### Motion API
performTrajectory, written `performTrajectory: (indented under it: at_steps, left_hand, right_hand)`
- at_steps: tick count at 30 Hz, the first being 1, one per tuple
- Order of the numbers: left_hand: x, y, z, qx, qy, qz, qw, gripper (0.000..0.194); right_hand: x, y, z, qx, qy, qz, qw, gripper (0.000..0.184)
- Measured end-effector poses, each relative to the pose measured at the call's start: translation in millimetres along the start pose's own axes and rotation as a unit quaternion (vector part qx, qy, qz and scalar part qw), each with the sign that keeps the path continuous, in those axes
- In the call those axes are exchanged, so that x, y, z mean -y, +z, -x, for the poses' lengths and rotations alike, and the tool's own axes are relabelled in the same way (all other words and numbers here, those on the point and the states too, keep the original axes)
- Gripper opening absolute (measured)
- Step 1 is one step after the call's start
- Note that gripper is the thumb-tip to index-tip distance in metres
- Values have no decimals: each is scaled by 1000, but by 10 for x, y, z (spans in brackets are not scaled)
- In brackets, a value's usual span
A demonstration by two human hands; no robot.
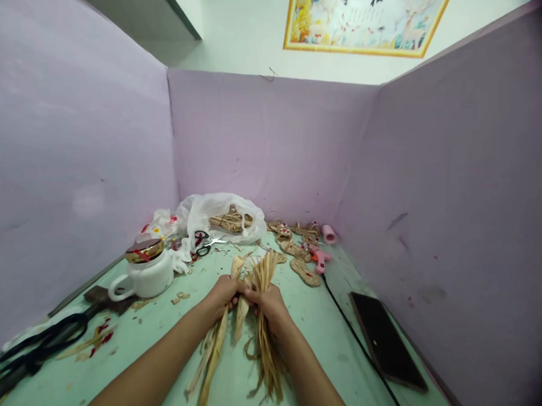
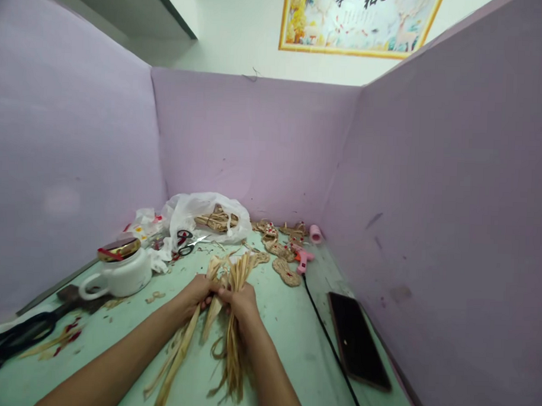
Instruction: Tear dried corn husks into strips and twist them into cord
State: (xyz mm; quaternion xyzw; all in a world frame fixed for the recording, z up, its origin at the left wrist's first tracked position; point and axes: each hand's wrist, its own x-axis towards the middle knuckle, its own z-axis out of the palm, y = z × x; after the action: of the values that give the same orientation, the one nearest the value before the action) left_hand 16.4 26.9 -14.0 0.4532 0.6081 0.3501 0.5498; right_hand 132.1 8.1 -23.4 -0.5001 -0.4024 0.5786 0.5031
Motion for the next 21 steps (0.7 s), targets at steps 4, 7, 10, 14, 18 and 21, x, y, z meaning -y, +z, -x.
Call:
performTrajectory:
  at_steps: [4, 7, 10, 14, 18, 21]
  left_hand:
    - [12, 10, -38, 42, 8, 14, 999, 15]
    - [40, -16, -36, 49, 12, 9, 999, 14]
    - [61, -43, -35, 53, 7, 0, 999, 10]
    - [77, -55, -42, 63, 15, -10, 998, 10]
    - [69, -51, -16, 71, 14, -12, 997, 13]
    - [44, -39, 29, 66, 13, -25, 997, 15]
  right_hand:
    - [-6, -46, -25, 42, 5, 4, 999, 10]
    - [-6, -93, -20, 41, 16, 5, 999, 9]
    - [-1, -118, -16, 19, 17, 8, 1000, 11]
    - [-3, -129, -31, 23, 2, 24, 999, 16]
    - [-17, -127, -45, 29, -9, 50, 998, 12]
    - [-31, -123, -46, 28, -16, 59, 998, 9]
